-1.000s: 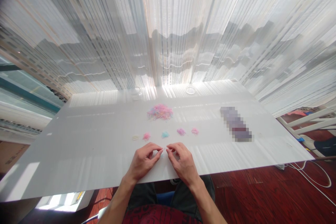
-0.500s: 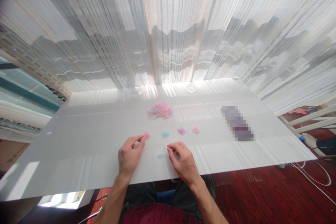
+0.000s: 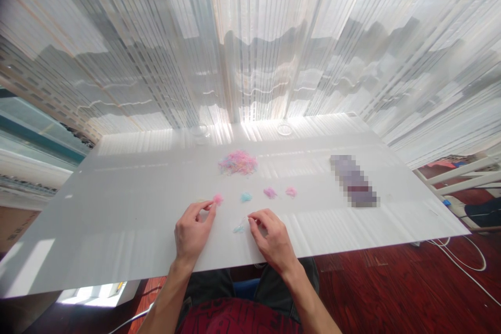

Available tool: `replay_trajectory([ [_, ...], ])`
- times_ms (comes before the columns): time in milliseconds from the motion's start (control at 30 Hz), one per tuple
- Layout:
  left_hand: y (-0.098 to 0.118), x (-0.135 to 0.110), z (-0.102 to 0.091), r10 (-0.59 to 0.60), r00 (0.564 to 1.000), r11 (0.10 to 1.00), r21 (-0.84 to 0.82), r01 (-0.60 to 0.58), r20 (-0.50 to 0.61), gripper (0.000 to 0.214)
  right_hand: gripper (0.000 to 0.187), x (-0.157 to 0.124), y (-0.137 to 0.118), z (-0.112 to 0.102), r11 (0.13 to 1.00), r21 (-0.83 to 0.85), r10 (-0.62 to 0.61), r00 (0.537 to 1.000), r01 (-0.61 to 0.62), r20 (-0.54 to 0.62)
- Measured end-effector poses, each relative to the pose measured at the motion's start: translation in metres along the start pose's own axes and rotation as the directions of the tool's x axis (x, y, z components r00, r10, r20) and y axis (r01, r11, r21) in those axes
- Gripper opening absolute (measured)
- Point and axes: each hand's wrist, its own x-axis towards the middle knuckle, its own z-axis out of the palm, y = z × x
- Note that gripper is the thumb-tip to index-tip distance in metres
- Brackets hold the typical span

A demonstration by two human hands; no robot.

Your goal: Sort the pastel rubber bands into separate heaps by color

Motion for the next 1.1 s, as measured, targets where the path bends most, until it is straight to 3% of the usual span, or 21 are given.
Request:
replay_trajectory([
  [133,0.003,-0.005,-0.005,0.095,0.989,0.986,-0.145,-0.078,0.115,0.016,0.014,0.0,-0.001,-0.001,1.0,0.003,0.0,1.0,0.0,-0.002],
  [233,0.009,-0.012,-0.009,0.224,0.937,0.96,-0.229,-0.164,0.268,0.015,0.013,0.0,-0.002,-0.001,1.0,-0.009,-0.009,1.0,0.009,-0.004],
  [333,0.014,-0.018,-0.011,0.313,0.888,0.943,-0.225,-0.246,0.338,0.013,0.012,0.0,-0.001,0.001,0.999,-0.035,-0.023,1.0,0.023,0.0],
  [600,0.014,-0.025,-0.014,0.353,0.857,0.936,-0.139,-0.325,0.374,0.012,0.013,-0.002,0.002,0.003,0.991,-0.091,-0.092,0.994,0.096,0.054],
  [1100,0.01,-0.028,-0.01,0.354,0.869,0.934,-0.182,-0.308,0.345,0.012,0.007,-0.004,0.005,0.002,0.976,-0.138,-0.147,0.977,0.169,0.154],
])
